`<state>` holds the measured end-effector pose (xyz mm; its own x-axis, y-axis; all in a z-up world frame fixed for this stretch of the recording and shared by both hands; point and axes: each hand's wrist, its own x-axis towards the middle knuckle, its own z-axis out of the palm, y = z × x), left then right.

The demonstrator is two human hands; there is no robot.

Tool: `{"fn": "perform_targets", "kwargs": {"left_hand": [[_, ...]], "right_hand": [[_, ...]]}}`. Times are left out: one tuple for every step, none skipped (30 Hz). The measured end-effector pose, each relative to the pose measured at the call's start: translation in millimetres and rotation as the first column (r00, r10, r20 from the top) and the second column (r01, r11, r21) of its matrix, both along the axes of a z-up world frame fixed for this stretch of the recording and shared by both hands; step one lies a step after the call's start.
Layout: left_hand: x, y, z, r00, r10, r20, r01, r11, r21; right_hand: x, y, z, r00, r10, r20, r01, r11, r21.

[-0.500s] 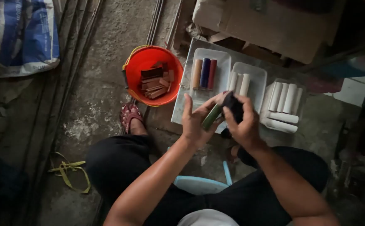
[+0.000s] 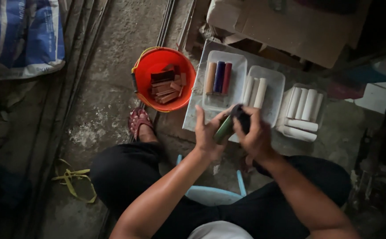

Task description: Cleaning and sorting paint rollers from a bucket into organized plastic bins.

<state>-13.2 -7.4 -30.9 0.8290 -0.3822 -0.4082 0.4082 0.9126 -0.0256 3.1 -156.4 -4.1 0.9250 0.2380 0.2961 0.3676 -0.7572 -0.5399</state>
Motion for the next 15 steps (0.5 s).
{"fn": "perform_targets", "kwargs": {"left_hand": [[1.3, 1.7, 1.8, 1.0, 0.001, 0.005, -0.001, 1.0, -0.003], [2.4, 5.4, 3.4, 1.0, 0.004, 0.014, -0.004, 1.0, -0.01], [3.5, 9.0, 5.1, 1.0, 0.008, 0.023, -0.007, 1.0, -0.017], [2.2, 7.4, 0.9, 1.0, 0.009, 0.026, -0.008, 1.0, -0.014], [0.8, 5.8, -3.2, 0.999, 0.022, 0.032, -0.023, 0.999, 0.025], [0.1, 5.3, -7.3, 0.999, 0.035, 0.041, -0.037, 0.997, 0.066], [-0.4, 6.0, -5.1, 0.998, 0.035, 0.047, -0.038, 0.997, 0.071], [0.4, 5.7, -2.1, 0.999, 0.045, -0.002, -0.045, 0.999, 0.004], [1.1, 5.6, 0.9, 0.997, 0.05, -0.052, -0.053, 0.997, -0.062], [1.7, 3.1, -1.5, 0.998, 0.051, -0.043, -0.054, 0.997, -0.061], [2.4, 0.8, -4.9, 0.999, 0.007, -0.04, -0.008, 1.0, -0.03], [-4.5, -4.5, -8.2, 0.998, -0.044, -0.054, 0.044, 0.999, -0.006], [-6.0, -2.4, -7.0, 0.997, -0.049, -0.061, 0.049, 0.999, -0.012], [-4.5, 0.5, -6.3, 0.999, -0.034, -0.04, 0.035, 0.999, 0.006], [-3.0, 3.5, -5.7, 1.0, -0.02, -0.018, 0.02, 1.0, 0.023]], "right_hand": [[-11.6, 6.9, -1.6, 1.0, 0.001, 0.005, -0.001, 1.0, -0.003], [-23.7, 15.6, -4.1, 0.994, 0.096, -0.06, -0.093, 0.995, 0.047], [-35.7, 24.4, -6.7, 0.974, 0.193, -0.119, -0.181, 0.978, 0.101], [-38.0, 22.3, -12.5, 0.974, 0.194, -0.116, -0.183, 0.978, 0.104], [-40.4, 20.3, -18.2, 0.972, 0.208, -0.107, -0.2, 0.976, 0.088], [-42.2, 19.3, -24.2, 0.97, 0.222, -0.094, -0.216, 0.974, 0.073], [-32.1, 13.3, -26.1, 0.971, 0.224, -0.088, -0.217, 0.973, 0.077], [-21.0, 6.4, -26.8, 0.981, 0.184, -0.056, -0.183, 0.983, 0.025], [-10.1, -0.4, -27.3, 0.989, 0.146, -0.023, -0.146, 0.989, -0.026], [0.6, -4.5, -22.2, 0.989, 0.147, -0.014, -0.147, 0.989, -0.025], [11.2, -8.6, -17.9, 0.997, 0.073, 0.003, -0.073, 0.997, -0.011], [13.4, -15.5, -12.7, 1.0, -0.007, 0.002, 0.007, 1.0, -0.002], [2.6, -3.0, -2.5, 1.0, -0.012, -0.005, 0.012, 1.0, -0.007], [-3.8, 10.6, 6.9, 0.999, 0.03, -0.015, -0.029, 0.999, 0.031], [-10.3, 24.3, 16.3, 0.997, 0.071, -0.025, -0.069, 0.995, 0.071]]}}
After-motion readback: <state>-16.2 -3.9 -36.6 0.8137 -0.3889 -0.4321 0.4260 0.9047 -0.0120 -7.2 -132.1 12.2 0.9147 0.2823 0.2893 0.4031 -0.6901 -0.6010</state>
